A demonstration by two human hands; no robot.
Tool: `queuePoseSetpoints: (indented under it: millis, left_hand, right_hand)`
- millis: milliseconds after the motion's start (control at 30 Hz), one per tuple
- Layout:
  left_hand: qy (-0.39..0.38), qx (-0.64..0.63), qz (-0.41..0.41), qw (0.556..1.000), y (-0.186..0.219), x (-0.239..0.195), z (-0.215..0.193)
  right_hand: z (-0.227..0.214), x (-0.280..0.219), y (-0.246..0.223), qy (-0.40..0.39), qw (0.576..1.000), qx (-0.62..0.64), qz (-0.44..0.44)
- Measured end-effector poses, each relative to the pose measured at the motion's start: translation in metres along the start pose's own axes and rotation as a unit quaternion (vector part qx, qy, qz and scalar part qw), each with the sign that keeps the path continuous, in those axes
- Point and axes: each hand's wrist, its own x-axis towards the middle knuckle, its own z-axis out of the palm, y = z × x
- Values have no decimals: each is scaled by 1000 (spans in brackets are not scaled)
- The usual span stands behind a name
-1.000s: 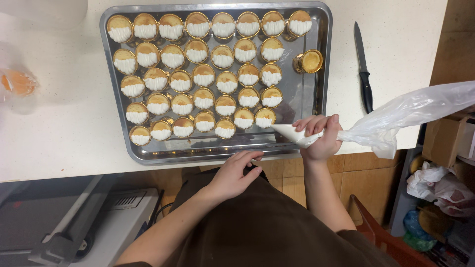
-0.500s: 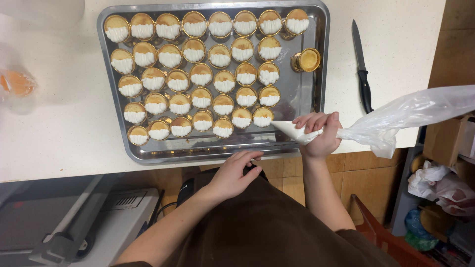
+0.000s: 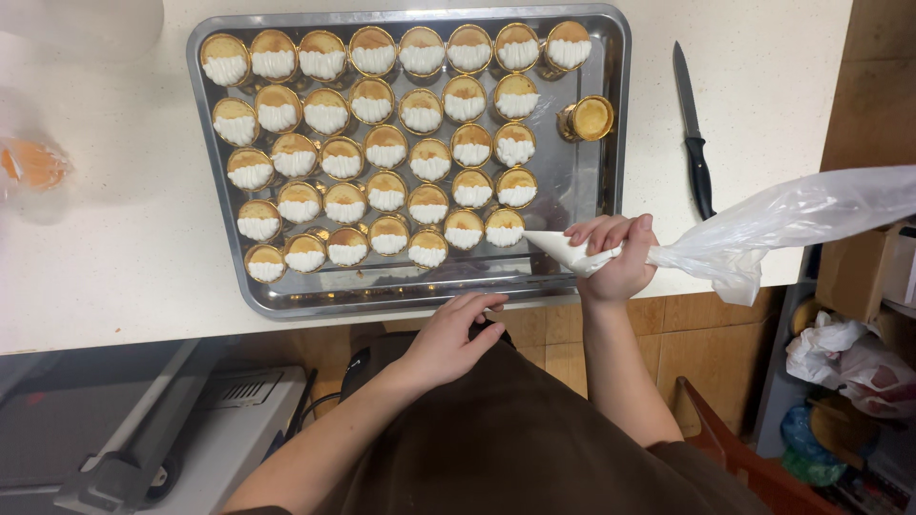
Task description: The person pipes white cream onto small pastries in gold cups arranged on a tray, then retrieves a yellow cream bag from the refrigerator and pipes yellow cream onto the same pastries. The person uses scissors to trim the piping bag and refills it from a bowl of cream during the process.
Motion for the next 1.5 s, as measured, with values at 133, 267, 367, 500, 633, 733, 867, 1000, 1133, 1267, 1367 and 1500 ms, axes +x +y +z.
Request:
queuePoseSetpoints:
  millis: [133,267,367,500,633,733,867,1000,1133,1267,1367,1500]
  left_hand:
    - [5,5,6,1000,1,-1,-1]
    - [10,18,-1,1000,3,-2,-2]
    - [26,-7,26,999,5,0,-1]
    - [49,16,57,997,11,-4,1]
    - [43,20,11,999,24,-9,6]
    - [83,26,66,994,36,-14,11]
    - [130,36,91,987,45,-27,10]
    - [180,11,79,980,38,-43,-9]
    - [262,-30,85,961,15,-62,-31]
    - [313,-89,63,943,-7,-85,-48]
    - [327,-104,38,938,-13,-100,-52]
    - [307,-145,58,939,-18,-122,-71]
  right_hand:
    - [-3,2,3,-4,1000,0,-6]
    - [-10,-2,-1,-9,1000,-10,-5]
    - [-17,0,-10,-2,1000,26,18]
    - [-24,8,-35,24,990,133,49]
    - [-17,21,-64,49,979,186,61]
    - [-2,27,-84,21,982,178,60]
    - [25,30,-106,-64,982,168,52]
    - [48,27,-120,-118,970,201,62]
    - [72,17,-120,-159,968,189,45]
    - [112,-9,-104,-204,960,181,59]
    - [158,-37,-88,-266,949,162,53]
    - [240,-85,-54,-343,932,115,-25]
